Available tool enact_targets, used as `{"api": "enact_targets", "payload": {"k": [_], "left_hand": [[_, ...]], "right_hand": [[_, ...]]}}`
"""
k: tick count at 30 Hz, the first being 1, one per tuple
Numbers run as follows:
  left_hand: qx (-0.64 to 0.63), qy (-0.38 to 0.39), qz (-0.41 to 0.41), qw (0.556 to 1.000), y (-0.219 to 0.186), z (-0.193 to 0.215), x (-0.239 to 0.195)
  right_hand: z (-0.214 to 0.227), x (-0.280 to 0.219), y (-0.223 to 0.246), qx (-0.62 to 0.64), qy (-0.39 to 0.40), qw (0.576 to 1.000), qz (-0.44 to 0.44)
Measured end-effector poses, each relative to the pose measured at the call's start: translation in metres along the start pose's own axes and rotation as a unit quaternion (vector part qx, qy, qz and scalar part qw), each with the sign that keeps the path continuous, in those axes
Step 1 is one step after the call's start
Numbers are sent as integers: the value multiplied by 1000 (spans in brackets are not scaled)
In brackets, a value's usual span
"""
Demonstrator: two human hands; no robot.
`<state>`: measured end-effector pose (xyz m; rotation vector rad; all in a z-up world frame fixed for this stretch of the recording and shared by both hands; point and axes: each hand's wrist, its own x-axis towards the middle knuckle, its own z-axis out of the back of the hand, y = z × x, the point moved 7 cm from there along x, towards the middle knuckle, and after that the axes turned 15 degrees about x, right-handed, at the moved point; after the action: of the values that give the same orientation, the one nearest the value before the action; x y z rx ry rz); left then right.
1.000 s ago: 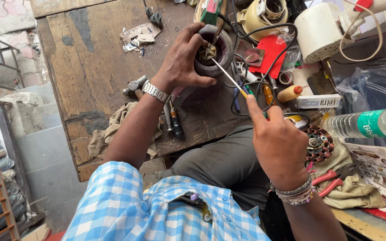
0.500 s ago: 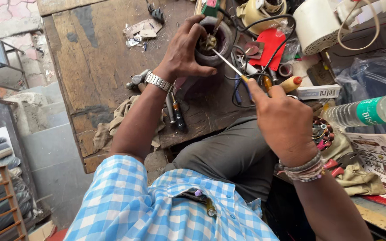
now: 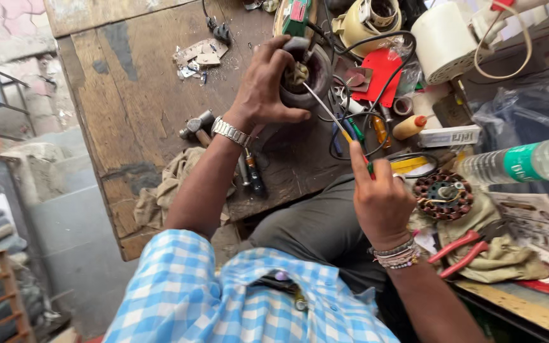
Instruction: The person applies glue to a split in a cylindrical motor housing, then uses a screwdriver to adjust internal components. They rotate the housing to inspect the interior and continue manipulating the internal parts with the screwdriver.
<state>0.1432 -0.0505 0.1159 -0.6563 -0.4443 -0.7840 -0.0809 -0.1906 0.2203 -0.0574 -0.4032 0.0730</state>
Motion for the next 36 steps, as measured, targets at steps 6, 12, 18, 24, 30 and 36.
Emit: {"api": "enact_targets", "payload": {"k": [6,12,18,24,30,36], "left_hand": [[-1,-13,-20,1000,2,2,9],[59,-13,-23,998,9,2,-3],[63,8,-30,998,3,2,-5],[41,23,5,999,2,6,0],[25,-3,-13,1000,1,9,0],[8,10,-7,1000,-6,9,7]], "right_hand": [[29,44,-10,-14,86,991,99],[34,113,-13,-13,249,965,77],[33,93,5,-37,214,973,78],[23,23,15,-4,78,997,9],[11,9,16,-28,3,1000,11],[-6,-3,-10,66,54,996,2]]}}
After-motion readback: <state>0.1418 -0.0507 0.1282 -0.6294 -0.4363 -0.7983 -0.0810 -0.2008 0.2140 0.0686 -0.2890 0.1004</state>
